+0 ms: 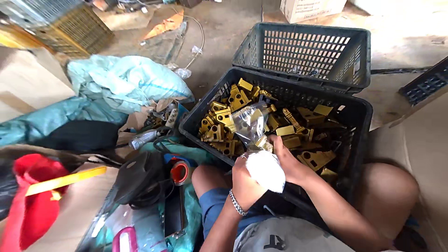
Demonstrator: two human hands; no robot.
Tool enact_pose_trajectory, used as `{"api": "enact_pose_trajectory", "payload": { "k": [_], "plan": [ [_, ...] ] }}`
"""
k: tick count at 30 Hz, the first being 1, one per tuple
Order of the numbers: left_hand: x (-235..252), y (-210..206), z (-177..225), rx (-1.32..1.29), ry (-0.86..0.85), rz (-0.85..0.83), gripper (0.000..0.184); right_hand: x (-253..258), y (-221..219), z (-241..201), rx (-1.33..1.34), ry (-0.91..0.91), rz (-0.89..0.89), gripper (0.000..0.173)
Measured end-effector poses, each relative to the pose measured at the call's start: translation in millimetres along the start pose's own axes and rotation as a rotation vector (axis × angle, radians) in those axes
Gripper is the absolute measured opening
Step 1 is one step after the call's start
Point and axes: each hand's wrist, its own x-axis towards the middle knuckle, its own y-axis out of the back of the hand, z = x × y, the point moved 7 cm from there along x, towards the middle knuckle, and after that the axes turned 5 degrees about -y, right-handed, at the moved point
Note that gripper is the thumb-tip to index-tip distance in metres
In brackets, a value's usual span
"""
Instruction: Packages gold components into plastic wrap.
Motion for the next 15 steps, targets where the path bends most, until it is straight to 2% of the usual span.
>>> {"api": "enact_pose_trajectory", "payload": {
  "k": [2,3,5,7,8,10,12,13,15],
  "plan": [
    [4,8,-8,-0.062,0.018,0.092,0.043,3,4,-1,0.213,-0.066,-0.114,0.09],
    [5,15,-11,-0.085,0.037,0.169,0.038,1,8,-2,0.315,-0.082,-0.142,0.089],
    [4,19,-6,-0.144,0.072,0.216,0.028,-2,21,-3,0.377,-0.034,-0.013,0.071],
    [-1,4,10,-0.246,0.048,0.034,0.028,-2,30,-2,0.226,0.078,0.166,0.054],
    [-4,-6,20,-0.288,0.011,-0.087,0.033,-2,31,-6,0.122,0.139,0.19,0.048],
    [-8,-11,26,-0.384,0.008,-0.185,0.037,-3,33,-11,-0.051,0.179,0.044,0.038],
    [-10,8,15,-0.458,0.108,-0.157,0.044,-2,50,-4,-0.07,0.144,-0.106,0.031],
    [-10,21,7,-0.474,0.18,-0.123,0.045,-1,69,4,-0.002,0.107,-0.046,0.029],
    [-13,41,-6,-0.354,0.289,-0.021,0.031,4,115,23,0.181,0.025,0.313,0.031]
  ]
}}
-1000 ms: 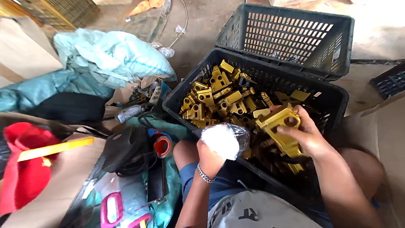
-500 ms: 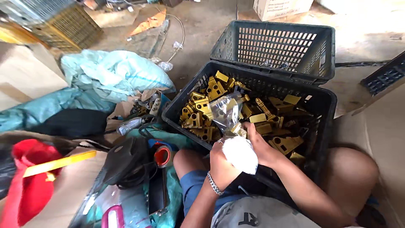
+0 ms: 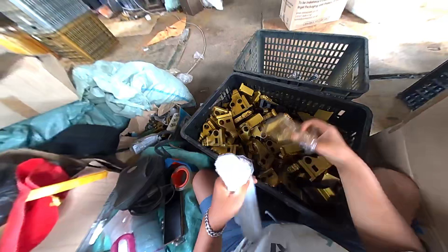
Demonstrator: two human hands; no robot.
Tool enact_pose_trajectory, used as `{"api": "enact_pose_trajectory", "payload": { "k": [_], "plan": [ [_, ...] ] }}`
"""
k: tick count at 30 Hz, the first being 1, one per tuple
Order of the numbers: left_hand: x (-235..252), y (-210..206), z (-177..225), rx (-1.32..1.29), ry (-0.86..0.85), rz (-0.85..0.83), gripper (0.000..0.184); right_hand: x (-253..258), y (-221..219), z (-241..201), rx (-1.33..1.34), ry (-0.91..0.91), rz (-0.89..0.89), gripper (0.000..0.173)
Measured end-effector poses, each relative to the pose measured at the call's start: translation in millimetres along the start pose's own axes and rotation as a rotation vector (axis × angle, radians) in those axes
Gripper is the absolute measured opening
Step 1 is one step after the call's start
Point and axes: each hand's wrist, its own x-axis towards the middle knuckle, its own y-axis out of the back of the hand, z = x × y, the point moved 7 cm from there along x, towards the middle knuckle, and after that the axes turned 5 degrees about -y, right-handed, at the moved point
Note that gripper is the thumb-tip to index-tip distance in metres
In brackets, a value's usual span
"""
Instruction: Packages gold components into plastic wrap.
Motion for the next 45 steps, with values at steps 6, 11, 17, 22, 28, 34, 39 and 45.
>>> {"api": "enact_pose_trajectory", "payload": {
  "k": [6,11,17,22,28,34,39,45],
  "plan": [
    [-6,-25,-11,0.099,-0.176,0.031,0.041,-36,-79,-16,0.128,-0.065,-0.488,0.053],
    [-7,-52,-21,-0.169,0.026,-0.178,0.043,-60,-94,-6,0.36,-0.101,-0.523,0.011],
    [-12,-48,-30,-0.048,0.157,-0.357,0.029,-79,-90,12,0.364,-0.258,-0.662,0.008],
    [16,11,-31,0.32,-0.124,0.079,0.03,-76,-88,21,0.42,-0.335,-0.52,0.024],
    [-12,-35,-27,-0.264,0.187,-0.277,0.047,-77,-125,-13,0.233,0.092,-0.655,0.032],
    [-8,40,-49,0.142,-0.012,0.232,0.047,32,-123,82,-0.1,-0.445,-0.463,0.037],
    [-1,38,-27,0.12,-0.086,0.358,0.044,37,-165,161,-0.591,-0.566,-0.617,0.099],
    [10,24,-21,0.269,-0.155,0.331,0.047,36,-90,65,-0.437,-0.186,-0.272,0.04]
  ]
}}
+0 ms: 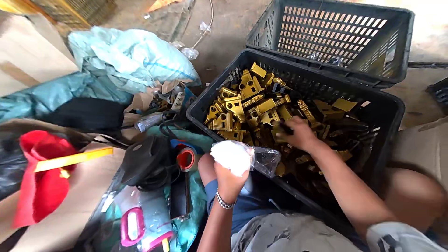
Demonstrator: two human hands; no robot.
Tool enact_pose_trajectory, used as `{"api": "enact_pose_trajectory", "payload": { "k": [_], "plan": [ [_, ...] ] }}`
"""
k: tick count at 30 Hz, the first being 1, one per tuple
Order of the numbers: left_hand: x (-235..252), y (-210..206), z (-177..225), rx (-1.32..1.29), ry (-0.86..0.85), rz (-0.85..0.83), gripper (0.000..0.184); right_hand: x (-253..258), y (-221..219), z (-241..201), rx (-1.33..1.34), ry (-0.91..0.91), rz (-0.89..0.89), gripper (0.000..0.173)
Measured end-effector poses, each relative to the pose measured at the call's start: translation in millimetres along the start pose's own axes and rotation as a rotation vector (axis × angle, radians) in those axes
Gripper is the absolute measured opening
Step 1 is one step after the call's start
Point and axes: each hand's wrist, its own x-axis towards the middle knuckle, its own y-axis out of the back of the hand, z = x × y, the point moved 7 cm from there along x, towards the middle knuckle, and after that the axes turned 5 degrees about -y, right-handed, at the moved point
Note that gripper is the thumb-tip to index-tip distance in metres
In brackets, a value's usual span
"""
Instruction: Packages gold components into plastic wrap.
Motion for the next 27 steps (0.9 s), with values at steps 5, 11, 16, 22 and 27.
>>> {"api": "enact_pose_trajectory", "payload": {
  "k": [5,11,16,22,27],
  "plan": [
    [-8,-41,-3,-0.266,0.269,-0.002,0.039,-89,43,-29,1.284,0.092,-0.021,0.051],
    [-15,-65,7,-0.782,0.776,0.058,0.01,-129,22,-39,0.807,0.448,0.274,0.029],
    [-3,-44,13,-0.619,0.636,0.042,0.013,-142,29,-46,0.413,0.719,0.243,0.033],
    [-14,-50,34,-0.353,0.247,-0.013,0.028,-133,23,-45,0.074,0.637,0.482,0.028],
    [-20,-59,44,-0.378,0.242,-0.147,0.027,-137,7,-59,-0.061,0.649,0.525,0.034]
  ]
}}
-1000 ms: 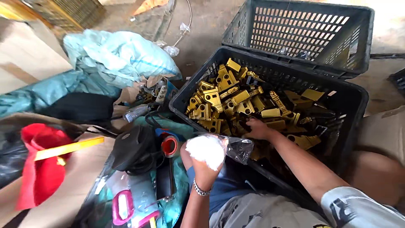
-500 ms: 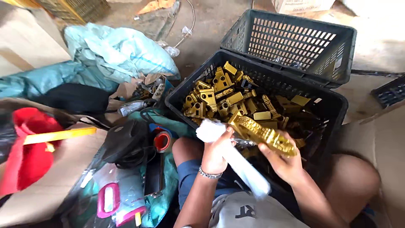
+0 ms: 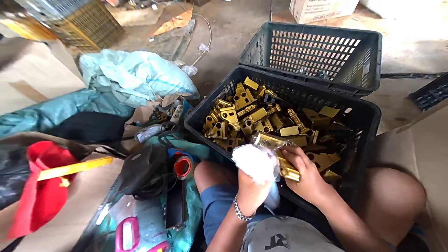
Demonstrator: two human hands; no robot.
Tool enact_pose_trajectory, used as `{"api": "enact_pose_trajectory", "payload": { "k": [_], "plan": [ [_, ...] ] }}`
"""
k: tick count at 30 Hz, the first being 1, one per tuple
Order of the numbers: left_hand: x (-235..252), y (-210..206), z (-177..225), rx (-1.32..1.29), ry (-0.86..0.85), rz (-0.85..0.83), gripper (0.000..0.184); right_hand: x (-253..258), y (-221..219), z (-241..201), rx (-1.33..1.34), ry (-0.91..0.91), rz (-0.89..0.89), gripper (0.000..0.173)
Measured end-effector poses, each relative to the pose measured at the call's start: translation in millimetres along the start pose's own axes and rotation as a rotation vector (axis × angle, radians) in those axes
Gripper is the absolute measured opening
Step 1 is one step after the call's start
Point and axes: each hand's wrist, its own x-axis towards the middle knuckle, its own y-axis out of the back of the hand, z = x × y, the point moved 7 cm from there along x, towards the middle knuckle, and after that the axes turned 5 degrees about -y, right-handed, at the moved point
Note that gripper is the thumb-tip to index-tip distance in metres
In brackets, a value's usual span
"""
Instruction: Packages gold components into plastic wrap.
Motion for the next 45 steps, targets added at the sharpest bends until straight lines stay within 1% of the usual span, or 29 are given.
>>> {"api": "enact_pose_trajectory", "payload": {
  "k": [2,4,6,7,9,10,12,14,17,19,20,22,23,25,26,27,28,30,31,32,34,35,36,37,39,41,42,44,45],
  "plan": [
    [0,-3,-5,0.077,-0.047,-0.054,0.031,1,-6,-9,-0.028,0.036,-0.019,0.033],
    [1,3,-14,0.141,-0.094,-0.013,0.044,5,-6,-14,0.059,0.06,-0.06,0.03],
    [0,13,-18,0.132,-0.057,0.052,0.051,10,0,-6,0.217,-0.011,-0.033,0.025],
    [-1,16,-18,0.144,-0.051,0.06,0.052,14,3,4,0.259,-0.064,-0.012,0.022],
    [-3,16,-12,0.18,-0.11,0.042,0.048,24,2,23,0.197,-0.144,-0.012,0.038],
    [-4,15,-10,0.197,-0.165,0.033,0.046,29,-1,31,0.141,-0.16,-0.024,0.039],
    [-4,14,-10,0.219,-0.243,0.034,0.043,36,-5,36,0.086,-0.132,-0.015,0.025],
    [-2,17,-14,0.241,-0.285,0.093,0.041,33,-4,21,0.064,-0.076,0.011,0.016],
    [3,27,-25,0.222,-0.338,0.22,0.043,16,0,-24,0.17,0.001,-0.058,0.014],
    [6,22,-24,0.214,-0.299,0.215,0.046,11,-2,-20,0.354,-0.099,-0.105,0.022],
    [8,15,-24,0.188,-0.247,0.176,0.042,12,-4,-5,0.464,-0.202,-0.15,0.032],
    [10,-2,-28,0.015,0.0,0.032,0.028,11,-11,25,0.612,-0.4,-0.245,0.065],
    [9,-7,-31,-0.085,0.145,-0.043,0.024,10,-13,35,0.633,-0.491,-0.255,0.066],
    [11,-2,-34,-0.222,0.322,-0.147,0.031,15,-6,50,0.61,-0.61,-0.31,0.045],
    [12,7,-32,-0.235,0.358,-0.142,0.033,21,3,57,0.586,-0.639,-0.375,0.038],
    [13,21,-28,-0.183,0.347,-0.121,0.032,28,14,66,0.556,-0.648,-0.426,0.034],
    [14,37,-24,-0.079,0.318,-0.084,0.028,37,29,77,0.513,-0.623,-0.405,0.029],
    [14,60,-20,0.14,0.189,-0.035,0.023,56,61,102,0.406,-0.585,-0.128,0.029],
    [12,62,-18,0.196,0.111,-0.044,0.025,63,73,111,0.349,-0.579,0.021,0.037],
    [10,60,-17,0.235,0.038,-0.068,0.027,68,77,112,0.303,-0.582,0.083,0.049],
    [5,44,-19,0.242,-0.057,-0.114,0.028,66,55,92,0.318,-0.579,-0.062,0.072],
    [2,34,-21,0.208,-0.077,-0.139,0.029,58,32,72,0.382,-0.55,-0.188,0.075],
    [-1,24,-24,0.17,-0.11,-0.169,0.03,46,9,51,0.472,-0.49,-0.309,0.068],
    [-4,16,-25,0.135,-0.153,-0.198,0.03,36,-8,33,0.578,-0.415,-0.382,0.05],
    [-6,9,-25,0.128,-0.219,-0.176,0.036,27,-15,24,0.691,-0.386,-0.366,0.018],
    [-7,8,-25,0.179,-0.235,-0.115,0.04,21,-10,27,0.738,-0.456,-0.404,0.015],
    [-8,8,-27,0.202,-0.229,-0.12,0.042,15,-10,25,0.775,-0.47,-0.465,0.02],
    [-9,7,-27,0.25,-0.223,-0.171,0.046,5,-14,25,0.797,-0.482,-0.526,0.029],
    [-10,4,-27,0.226,-0.186,-0.214,0.049,3,-15,30,0.748,-0.489,-0.476,0.022]
  ]
}}
